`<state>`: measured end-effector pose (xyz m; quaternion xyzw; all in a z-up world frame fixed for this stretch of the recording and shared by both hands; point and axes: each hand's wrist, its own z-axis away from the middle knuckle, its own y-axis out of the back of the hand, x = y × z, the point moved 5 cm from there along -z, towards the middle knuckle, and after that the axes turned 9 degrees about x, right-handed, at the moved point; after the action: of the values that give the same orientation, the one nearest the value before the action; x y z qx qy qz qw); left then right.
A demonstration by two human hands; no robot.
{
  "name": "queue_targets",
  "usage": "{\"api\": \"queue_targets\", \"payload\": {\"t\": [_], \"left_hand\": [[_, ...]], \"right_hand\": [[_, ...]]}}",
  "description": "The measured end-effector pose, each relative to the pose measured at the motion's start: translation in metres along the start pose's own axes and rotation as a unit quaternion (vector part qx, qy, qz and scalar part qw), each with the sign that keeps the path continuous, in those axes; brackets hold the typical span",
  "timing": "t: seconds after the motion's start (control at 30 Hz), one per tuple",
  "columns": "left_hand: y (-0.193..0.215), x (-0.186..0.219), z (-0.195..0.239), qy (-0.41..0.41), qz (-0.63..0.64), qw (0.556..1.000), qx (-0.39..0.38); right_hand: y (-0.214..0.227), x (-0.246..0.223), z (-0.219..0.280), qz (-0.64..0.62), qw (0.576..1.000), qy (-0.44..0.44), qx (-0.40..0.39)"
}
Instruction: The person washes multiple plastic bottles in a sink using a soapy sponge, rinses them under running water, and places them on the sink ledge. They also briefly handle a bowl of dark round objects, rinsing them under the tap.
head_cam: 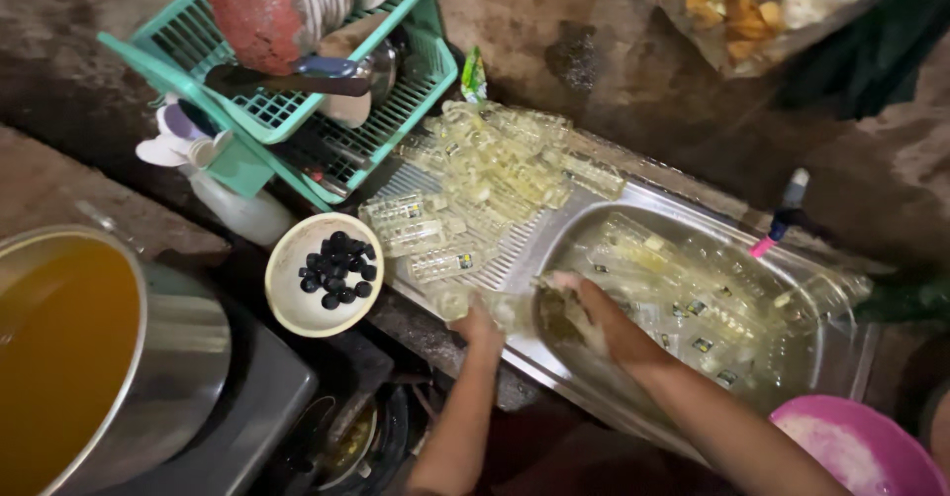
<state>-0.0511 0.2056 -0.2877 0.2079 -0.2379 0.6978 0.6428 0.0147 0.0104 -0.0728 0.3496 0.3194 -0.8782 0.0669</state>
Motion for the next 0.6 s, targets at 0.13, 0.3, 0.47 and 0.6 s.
{"api": "queue_targets", "payload": {"t": [0.13,0.3,0.47,0.6], "left_hand": [[0.001,0.006,-0.04,-0.171,-0.073,0.981,0.048],[0.003,0.013,-0.057,-0.072,0.002,0.991,0.116],[-0.007,0.064,0.002,-0.492,-0.406,0.749,0.177],[-0.039,0.058,0.074,-0.657,-0.3,0.691,-0.026]], "right_hand": [[0.014,0.002,-0.009,-0.023,1.0,0.005,0.015],[0.019,-0.02,0.016,-0.013,0.997,0.08,0.001],[0.044,-0.062,0.054,0.098,0.97,0.22,-0.035],[0.114,-0.051,0.024,-0.118,0.973,-0.021,0.196]]}}
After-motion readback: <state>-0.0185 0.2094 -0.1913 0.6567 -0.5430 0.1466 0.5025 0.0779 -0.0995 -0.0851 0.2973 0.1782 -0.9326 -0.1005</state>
